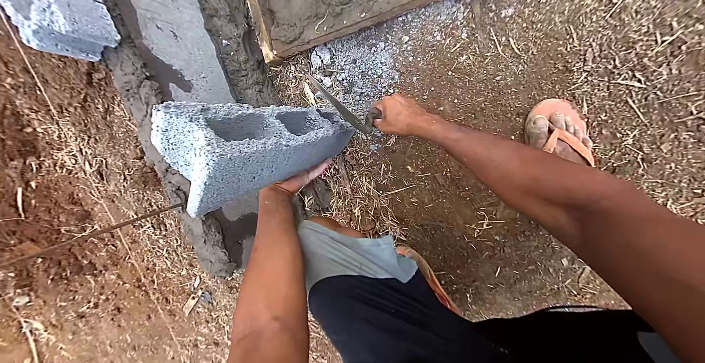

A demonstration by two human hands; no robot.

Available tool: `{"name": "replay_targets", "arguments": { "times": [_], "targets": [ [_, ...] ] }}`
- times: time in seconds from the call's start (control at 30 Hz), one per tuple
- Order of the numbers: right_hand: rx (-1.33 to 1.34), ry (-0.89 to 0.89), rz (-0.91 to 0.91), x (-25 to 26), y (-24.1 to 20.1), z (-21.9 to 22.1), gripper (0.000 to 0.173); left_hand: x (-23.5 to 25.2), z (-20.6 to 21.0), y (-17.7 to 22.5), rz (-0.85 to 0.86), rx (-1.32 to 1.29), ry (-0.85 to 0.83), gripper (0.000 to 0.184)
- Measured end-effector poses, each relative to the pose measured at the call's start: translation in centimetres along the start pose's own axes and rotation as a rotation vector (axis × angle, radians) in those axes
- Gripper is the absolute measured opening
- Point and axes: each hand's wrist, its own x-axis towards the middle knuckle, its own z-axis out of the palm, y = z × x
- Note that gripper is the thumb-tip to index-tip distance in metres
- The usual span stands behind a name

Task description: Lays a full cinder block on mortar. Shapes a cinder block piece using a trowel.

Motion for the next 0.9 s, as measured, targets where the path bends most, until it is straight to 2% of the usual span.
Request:
{"name": "replay_targets", "arguments": {
  "times": [0.1,0.3,0.47,0.63,0.67,0.7,0.73,0.77,0.8,0.83,0.87,0.9],
  "targets": [
    [0.032,0.013,-0.063,0.7,-1.4,0.0,0.019,0.3,-0.1,-0.2,0.022,-0.026,-0.074,0.068],
    [0.043,0.061,-0.178,1.9,-4.8,-0.8,0.018,1.6,-1.3,-0.2,-0.028,-0.069,-0.141,0.064],
    [0.012,0.048,-0.123,3.0,-5.1,-0.9,0.018,2.1,-1.4,-0.2,-0.076,-0.069,-0.129,0.061],
    [0.057,0.153,-0.118,3.6,-5.8,-2.5,0.021,1.2,-0.1,-0.1,-0.031,0.127,-0.134,0.061],
    [0.062,0.172,-0.138,3.5,-6.3,-2.8,0.021,0.2,2.0,0.1,-0.031,0.222,-0.066,0.058],
    [0.062,0.183,-0.154,3.4,-6.9,-3.0,0.02,-1.3,5.9,0.3,-0.05,0.327,0.126,0.052],
    [0.061,0.183,-0.167,3.3,-7.3,-3.0,0.019,-2.0,8.3,0.4,-0.069,0.396,0.236,0.049],
    [0.061,0.172,-0.175,3.1,-7.4,-2.8,0.018,-2.0,8.3,0.5,-0.081,0.386,0.23,0.049],
    [0.055,0.156,-0.177,3.0,-7.2,-2.3,0.018,-1.3,6.0,0.5,-0.07,0.316,0.139,0.051],
    [0.035,0.134,-0.166,2.9,-6.7,-1.6,0.018,0.1,2.2,0.3,-0.048,0.199,-0.037,0.056],
    [0.006,0.121,-0.152,2.9,-5.9,-1.0,0.017,1.3,0.0,0.0,-0.045,0.099,-0.122,0.06],
    [-0.009,0.112,-0.133,2.8,-5.2,-0.7,0.018,1.8,-0.9,-0.1,-0.052,0.036,-0.124,0.062]
  ]
}}
